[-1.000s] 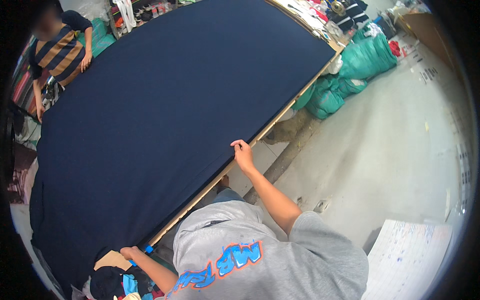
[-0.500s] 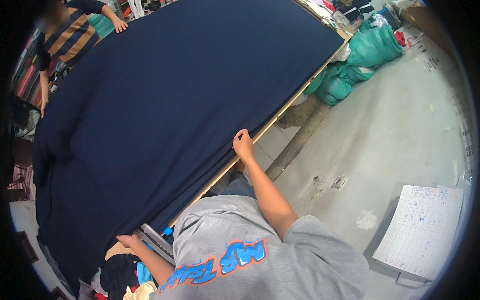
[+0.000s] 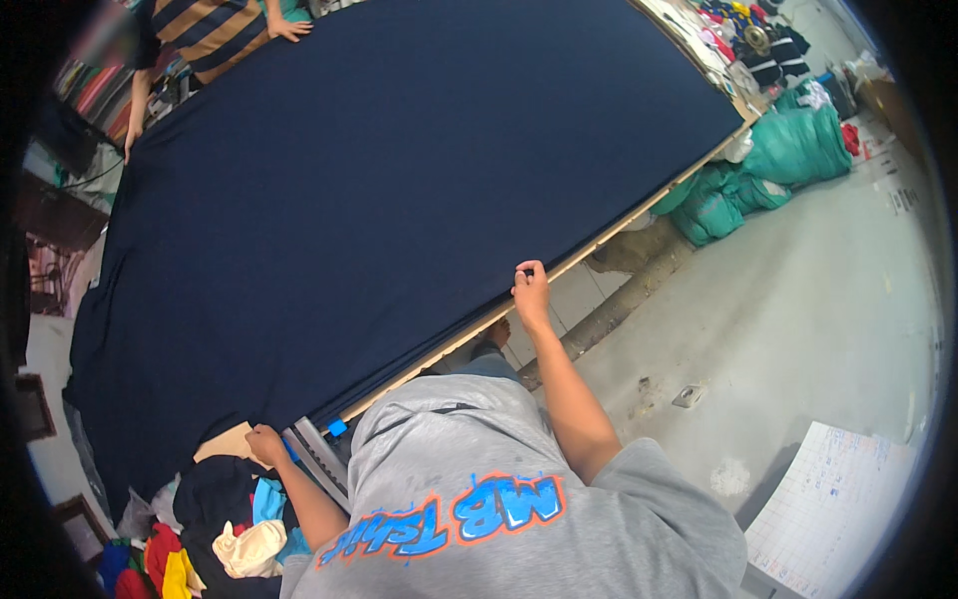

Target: The person and a coworker repeatedly fold and smooth a large navy fabric on a table, then use a long electric cutter to slice the fabric into sections. The process is repeated multiple times throughout the clip.

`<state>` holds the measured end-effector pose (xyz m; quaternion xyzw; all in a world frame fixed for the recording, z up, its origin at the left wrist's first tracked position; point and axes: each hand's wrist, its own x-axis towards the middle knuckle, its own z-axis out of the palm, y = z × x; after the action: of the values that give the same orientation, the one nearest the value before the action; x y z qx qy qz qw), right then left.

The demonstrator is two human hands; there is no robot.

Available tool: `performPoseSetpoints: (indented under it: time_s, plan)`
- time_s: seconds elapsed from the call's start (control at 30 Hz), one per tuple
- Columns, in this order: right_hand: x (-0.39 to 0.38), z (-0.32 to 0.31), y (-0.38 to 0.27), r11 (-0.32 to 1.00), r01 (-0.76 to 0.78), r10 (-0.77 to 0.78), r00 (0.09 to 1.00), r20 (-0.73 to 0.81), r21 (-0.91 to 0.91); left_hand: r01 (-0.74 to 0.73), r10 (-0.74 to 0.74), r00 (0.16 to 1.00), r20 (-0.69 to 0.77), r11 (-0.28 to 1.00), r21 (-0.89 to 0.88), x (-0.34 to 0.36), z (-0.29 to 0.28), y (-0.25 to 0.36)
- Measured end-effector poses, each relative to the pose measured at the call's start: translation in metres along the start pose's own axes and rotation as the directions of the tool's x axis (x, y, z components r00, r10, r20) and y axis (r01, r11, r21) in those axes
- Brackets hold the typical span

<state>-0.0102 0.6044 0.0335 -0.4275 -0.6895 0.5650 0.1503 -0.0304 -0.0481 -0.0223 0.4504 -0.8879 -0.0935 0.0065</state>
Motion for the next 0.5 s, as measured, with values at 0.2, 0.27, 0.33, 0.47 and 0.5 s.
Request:
performPoseSetpoints:
  time_s: [0.2, 0.27, 0.33, 0.47, 0.5]
  plan:
    - [0.01, 0.007, 0.015, 0.995, 0.045, -0.047, 0.999, -0.024, -0.087, 0.233, -0.29, 0.956, -0.056, 0.858, -0.458, 0.013, 0.001, -0.011]
    - [0.009, 0.004, 0.015, 0.994, 0.067, -0.07, 0.997, -0.039, -0.089, 0.434, -0.5, 0.845, 0.188, 0.437, -0.788, 0.009, -0.004, 0.005]
    - [0.007, 0.003, 0.01, 0.992, 0.105, -0.108, 0.993, -0.042, -0.072, 0.387, -0.56, 0.823, 0.094, 0.431, -0.815, -0.004, -0.017, 0.015]
    - [0.003, -0.007, 0.001, 0.99, 0.133, -0.135, 0.99, -0.03, -0.057, 0.317, -0.556, 0.814, -0.169, 0.668, -0.673, -0.014, -0.017, 0.015]
    - [0.004, -0.009, 0.002, 0.995, 0.099, -0.099, 0.995, -0.02, -0.02, 0.33, -0.573, 0.803, -0.163, 0.657, -0.678, -0.019, -0.021, 0.018]
